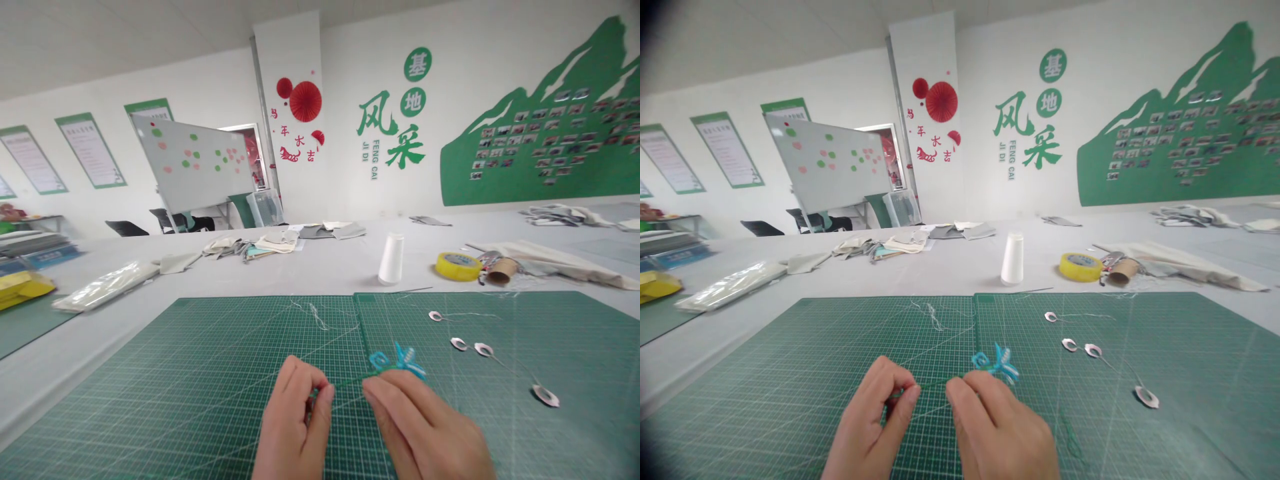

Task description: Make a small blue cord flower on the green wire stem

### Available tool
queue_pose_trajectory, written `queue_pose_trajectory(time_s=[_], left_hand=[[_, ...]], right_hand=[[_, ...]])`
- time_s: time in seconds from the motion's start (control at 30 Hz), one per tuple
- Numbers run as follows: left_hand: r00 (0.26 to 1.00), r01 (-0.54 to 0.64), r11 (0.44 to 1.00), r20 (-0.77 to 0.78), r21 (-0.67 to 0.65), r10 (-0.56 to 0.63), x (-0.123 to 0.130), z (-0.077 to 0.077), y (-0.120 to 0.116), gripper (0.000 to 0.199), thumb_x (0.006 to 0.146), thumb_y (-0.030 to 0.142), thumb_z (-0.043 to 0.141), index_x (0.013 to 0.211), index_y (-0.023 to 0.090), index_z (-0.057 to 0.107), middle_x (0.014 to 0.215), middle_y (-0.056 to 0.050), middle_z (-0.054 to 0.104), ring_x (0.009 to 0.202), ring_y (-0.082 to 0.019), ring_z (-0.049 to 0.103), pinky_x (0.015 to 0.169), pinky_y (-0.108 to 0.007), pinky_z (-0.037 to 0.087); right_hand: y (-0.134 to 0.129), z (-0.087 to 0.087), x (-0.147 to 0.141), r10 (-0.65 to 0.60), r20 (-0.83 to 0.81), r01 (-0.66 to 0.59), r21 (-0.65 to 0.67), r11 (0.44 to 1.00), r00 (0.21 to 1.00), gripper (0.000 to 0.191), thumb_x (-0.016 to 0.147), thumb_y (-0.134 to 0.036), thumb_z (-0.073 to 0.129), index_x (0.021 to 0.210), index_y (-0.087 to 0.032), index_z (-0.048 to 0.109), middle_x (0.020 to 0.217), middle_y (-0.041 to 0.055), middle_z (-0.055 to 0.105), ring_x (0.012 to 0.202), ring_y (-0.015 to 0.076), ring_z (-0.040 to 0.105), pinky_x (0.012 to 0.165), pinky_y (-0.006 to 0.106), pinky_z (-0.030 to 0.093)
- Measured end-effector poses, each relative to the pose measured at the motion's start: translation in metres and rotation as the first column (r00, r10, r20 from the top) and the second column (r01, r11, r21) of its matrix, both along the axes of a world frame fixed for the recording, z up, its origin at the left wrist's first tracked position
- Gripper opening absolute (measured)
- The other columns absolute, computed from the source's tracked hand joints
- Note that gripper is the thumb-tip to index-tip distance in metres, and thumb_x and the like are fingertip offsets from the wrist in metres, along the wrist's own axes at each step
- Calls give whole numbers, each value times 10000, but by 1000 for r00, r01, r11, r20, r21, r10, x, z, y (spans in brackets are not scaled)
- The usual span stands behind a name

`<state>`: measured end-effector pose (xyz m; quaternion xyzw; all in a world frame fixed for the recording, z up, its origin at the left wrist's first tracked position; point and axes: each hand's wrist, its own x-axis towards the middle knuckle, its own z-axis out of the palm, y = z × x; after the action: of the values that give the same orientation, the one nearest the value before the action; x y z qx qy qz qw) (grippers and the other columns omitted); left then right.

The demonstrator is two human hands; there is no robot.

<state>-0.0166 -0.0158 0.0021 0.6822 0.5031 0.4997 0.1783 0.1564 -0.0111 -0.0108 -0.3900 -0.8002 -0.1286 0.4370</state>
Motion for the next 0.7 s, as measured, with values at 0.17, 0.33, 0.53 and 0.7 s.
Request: queue_pose_trajectory(time_s=[0.17,0.33,0.53,0.7], left_hand=[[993,-23,997,-115,67,30,-12,8,3,190,911,162,434,742,200,512,756,-14,483,654,-164,445,602,-290,336],[961,262,951,-51,-164,-273,-11,10,1,155,855,165,481,704,200,489,724,7,460,619,-140,412,575,-268,314],[862,437,832,422,-343,-279,-22,18,5,236,838,325,588,671,188,492,656,39,380,595,-122,327,573,-257,273],[536,527,781,844,-337,2,-25,17,8,224,789,346,697,777,180,547,697,34,452,561,-88,339,544,-218,291]], right_hand=[[1,14,50,102,-65,-116,-249,962,993,139,924,-240,520,868,-242,647,672,-25,668,570,121,643,544,194,513],[20,21,101,-144,-232,16,-479,878,962,180,834,-403,608,815,-253,705,647,-18,673,533,143,600,453,207,467],[44,-3,112,-159,-410,-196,-697,690,898,239,761,-444,667,705,-216,714,541,-24,590,497,138,526,455,227,419],[49,-24,101,-67,-429,-315,-752,579,901,242,792,-390,649,639,-204,665,517,-52,513,476,117,457,463,227,374]])
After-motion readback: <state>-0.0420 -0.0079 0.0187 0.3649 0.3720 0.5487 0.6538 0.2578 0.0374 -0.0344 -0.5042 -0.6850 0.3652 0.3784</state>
